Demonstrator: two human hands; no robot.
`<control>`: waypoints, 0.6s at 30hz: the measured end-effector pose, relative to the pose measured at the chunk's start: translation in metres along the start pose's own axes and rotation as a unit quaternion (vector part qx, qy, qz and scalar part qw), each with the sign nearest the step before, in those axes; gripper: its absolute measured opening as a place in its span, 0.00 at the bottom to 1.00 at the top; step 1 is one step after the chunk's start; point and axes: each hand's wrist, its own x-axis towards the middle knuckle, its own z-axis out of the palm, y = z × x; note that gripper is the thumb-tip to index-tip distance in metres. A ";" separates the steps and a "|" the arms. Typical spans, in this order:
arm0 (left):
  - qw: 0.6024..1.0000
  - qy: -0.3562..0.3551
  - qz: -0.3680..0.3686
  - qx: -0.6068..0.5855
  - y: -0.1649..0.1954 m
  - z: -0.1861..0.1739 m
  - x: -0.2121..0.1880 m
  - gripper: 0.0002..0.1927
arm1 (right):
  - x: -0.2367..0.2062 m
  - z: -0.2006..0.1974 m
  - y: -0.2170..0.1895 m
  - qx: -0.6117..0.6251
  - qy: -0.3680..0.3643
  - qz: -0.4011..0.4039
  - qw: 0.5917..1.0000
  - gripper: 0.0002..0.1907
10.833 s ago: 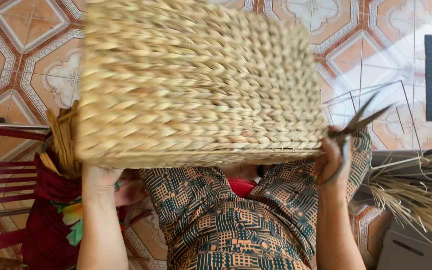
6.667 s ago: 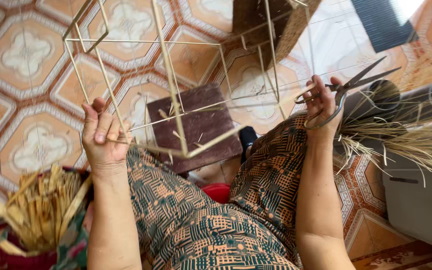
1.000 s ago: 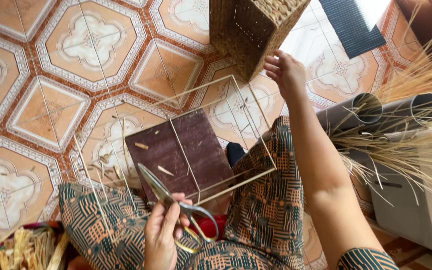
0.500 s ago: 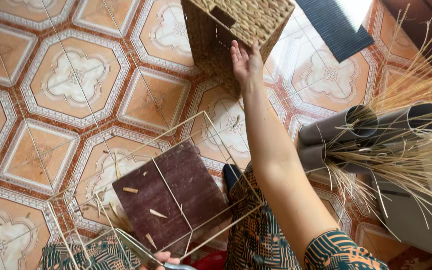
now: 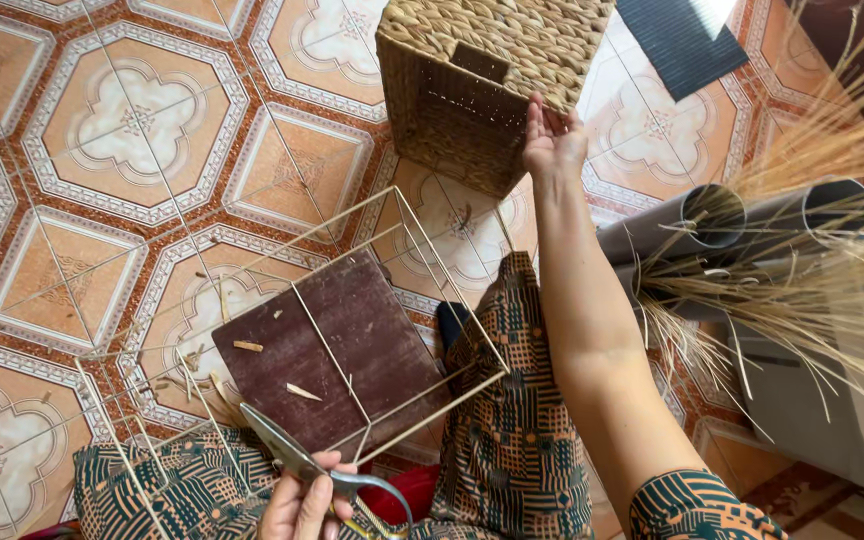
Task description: The person sits on the floor and assembles a wire frame by wrapping it with yellow tape. They use scissors to cut the tape and secure the frame structure. The person handles a woven basket and a bundle of dried plant material nearby.
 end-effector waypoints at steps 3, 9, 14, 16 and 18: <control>1.000 0.021 -0.004 0.003 0.027 0.019 -0.018 0.16 | -0.029 -0.042 -0.028 0.017 -0.016 -0.008 1.000 0.26; 0.997 -0.025 0.054 -0.054 0.066 0.053 -0.030 0.16 | -0.119 -0.135 -0.064 0.090 0.032 -0.006 0.995 0.24; 0.994 -0.083 0.061 -0.046 0.089 0.092 -0.031 0.17 | -0.195 -0.180 -0.079 0.102 0.025 0.031 0.994 0.24; 0.992 -0.108 0.061 -0.031 0.092 0.111 -0.027 0.18 | -0.235 -0.180 -0.081 -0.024 0.023 0.046 0.998 0.23; 0.987 -0.134 0.081 -0.026 0.091 0.130 -0.024 0.18 | -0.286 -0.171 -0.084 -0.218 -0.004 -0.009 0.976 0.23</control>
